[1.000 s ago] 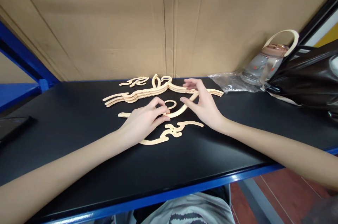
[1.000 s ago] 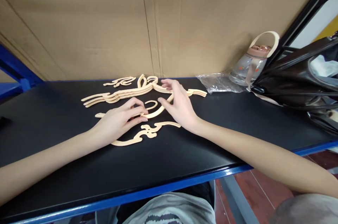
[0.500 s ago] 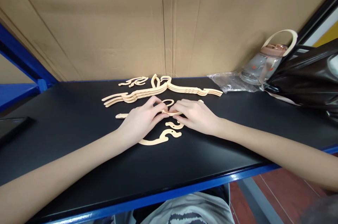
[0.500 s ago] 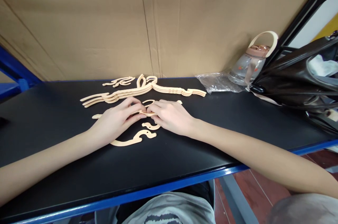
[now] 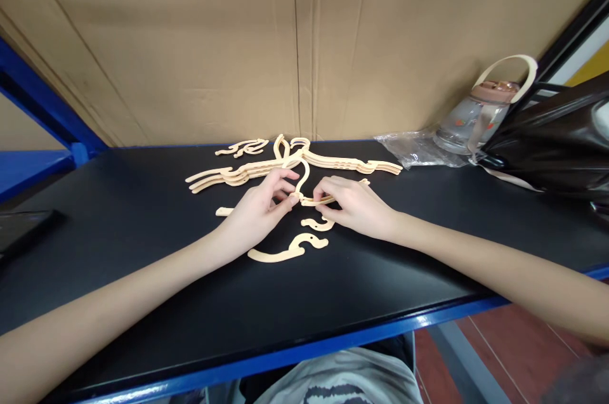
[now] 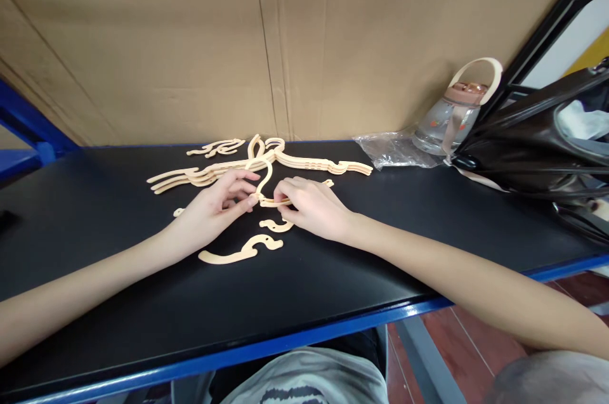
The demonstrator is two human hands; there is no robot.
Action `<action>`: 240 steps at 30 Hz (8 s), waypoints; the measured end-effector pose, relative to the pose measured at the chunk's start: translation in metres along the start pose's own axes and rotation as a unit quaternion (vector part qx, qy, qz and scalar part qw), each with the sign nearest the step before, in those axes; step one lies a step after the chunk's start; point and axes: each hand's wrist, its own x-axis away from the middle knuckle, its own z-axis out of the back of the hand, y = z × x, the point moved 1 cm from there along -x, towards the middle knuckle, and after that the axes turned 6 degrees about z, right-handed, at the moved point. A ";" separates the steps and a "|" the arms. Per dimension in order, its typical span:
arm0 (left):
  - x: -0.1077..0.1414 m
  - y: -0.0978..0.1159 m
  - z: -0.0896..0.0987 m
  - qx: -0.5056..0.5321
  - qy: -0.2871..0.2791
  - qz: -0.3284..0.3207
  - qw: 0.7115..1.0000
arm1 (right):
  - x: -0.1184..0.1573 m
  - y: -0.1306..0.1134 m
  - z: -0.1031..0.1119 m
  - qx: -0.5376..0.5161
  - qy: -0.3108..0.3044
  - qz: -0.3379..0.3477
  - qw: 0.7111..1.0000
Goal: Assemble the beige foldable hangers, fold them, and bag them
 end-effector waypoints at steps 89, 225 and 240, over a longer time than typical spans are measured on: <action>0.001 0.012 -0.002 0.043 -0.063 0.043 0.996 | 0.002 -0.007 -0.004 0.005 0.039 -0.003 0.999; 0.003 0.004 0.004 -0.481 0.095 -0.192 0.850 | 0.007 -0.003 0.007 0.236 -0.076 -0.055 0.967; 0.004 0.002 0.001 -0.367 -0.008 -0.195 0.910 | 0.007 -0.002 0.005 0.196 -0.057 -0.056 0.977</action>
